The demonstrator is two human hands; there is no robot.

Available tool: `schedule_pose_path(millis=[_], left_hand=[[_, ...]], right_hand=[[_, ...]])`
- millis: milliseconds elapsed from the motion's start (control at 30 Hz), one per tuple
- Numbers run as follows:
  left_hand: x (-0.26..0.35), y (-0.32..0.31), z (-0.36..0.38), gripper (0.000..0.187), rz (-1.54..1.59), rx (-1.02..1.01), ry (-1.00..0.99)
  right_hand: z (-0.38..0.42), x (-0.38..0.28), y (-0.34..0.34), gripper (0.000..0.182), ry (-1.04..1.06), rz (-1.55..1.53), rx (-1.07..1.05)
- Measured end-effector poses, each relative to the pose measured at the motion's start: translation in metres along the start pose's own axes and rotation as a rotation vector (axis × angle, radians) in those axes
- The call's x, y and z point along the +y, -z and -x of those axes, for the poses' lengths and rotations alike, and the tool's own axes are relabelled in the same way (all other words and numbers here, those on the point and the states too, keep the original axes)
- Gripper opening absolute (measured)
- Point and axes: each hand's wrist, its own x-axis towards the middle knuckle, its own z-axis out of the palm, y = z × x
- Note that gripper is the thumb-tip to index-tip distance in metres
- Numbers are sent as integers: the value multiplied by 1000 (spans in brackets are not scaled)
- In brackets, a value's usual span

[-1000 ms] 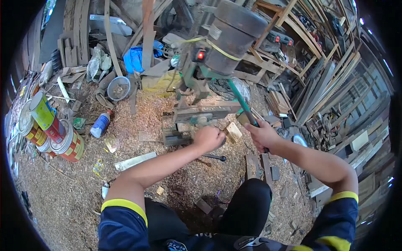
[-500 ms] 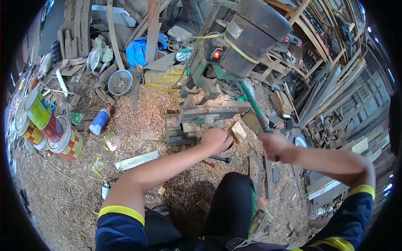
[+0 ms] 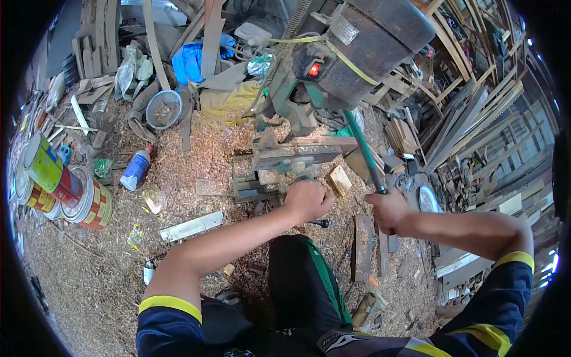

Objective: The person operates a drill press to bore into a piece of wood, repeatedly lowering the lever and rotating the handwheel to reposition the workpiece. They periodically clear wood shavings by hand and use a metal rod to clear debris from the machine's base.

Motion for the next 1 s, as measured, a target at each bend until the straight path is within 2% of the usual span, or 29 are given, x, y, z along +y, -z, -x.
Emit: schedule_pose_path(millis=[33, 100, 233, 400, 500, 600, 667, 700, 767, 800, 833, 900, 933, 967, 1000], left_hand=[[0, -1, 2, 38, 37, 32, -5], [-3, -5, -1, 38, 51, 45, -5], [-5, -5, 2, 34, 104, 45, -15], [1, 1, 2, 33, 117, 17, 23], [0, 1, 2, 32, 92, 24, 12], [-6, -5, 2, 31, 107, 67, -24], [-7, -8, 5, 30, 141, 85, -34], [-6, -8, 5, 30, 139, 82, -30], [-4, -6, 5, 29, 173, 115, -25], [-4, -8, 5, 29, 177, 112, -29], [-5, -9, 5, 29, 165, 101, -33], [-7, -6, 3, 29, 144, 94, -38], [-4, -6, 5, 29, 143, 96, -34], [-2, -4, 5, 29, 136, 104, -37], [-1, -2, 3, 29, 129, 106, -44]], right_hand=[[-8, 16, -9, 32, -11, -6, -4], [-30, 32, -27, 34, 154, -27, 86], [-36, 36, -40, 36, 184, -104, 39], [-35, 32, -29, 35, 144, -118, -71], [-22, 20, -21, 35, 38, -140, -138], [-30, 25, -23, 37, 79, -105, -107], [-46, 42, -41, 37, 194, -47, 52], [-59, 52, -47, 37, 192, -48, 47], [-89, 72, -62, 36, 318, 60, 191], [-107, 84, -65, 35, 425, 63, 197], [-105, 86, -65, 35, 422, 63, 203], [-103, 82, -70, 38, 432, 18, 188], [-101, 80, -71, 52, 417, -75, 145], [-97, 78, -66, 52, 419, -77, 146], [-80, 65, -61, 58, 353, -190, 24]])
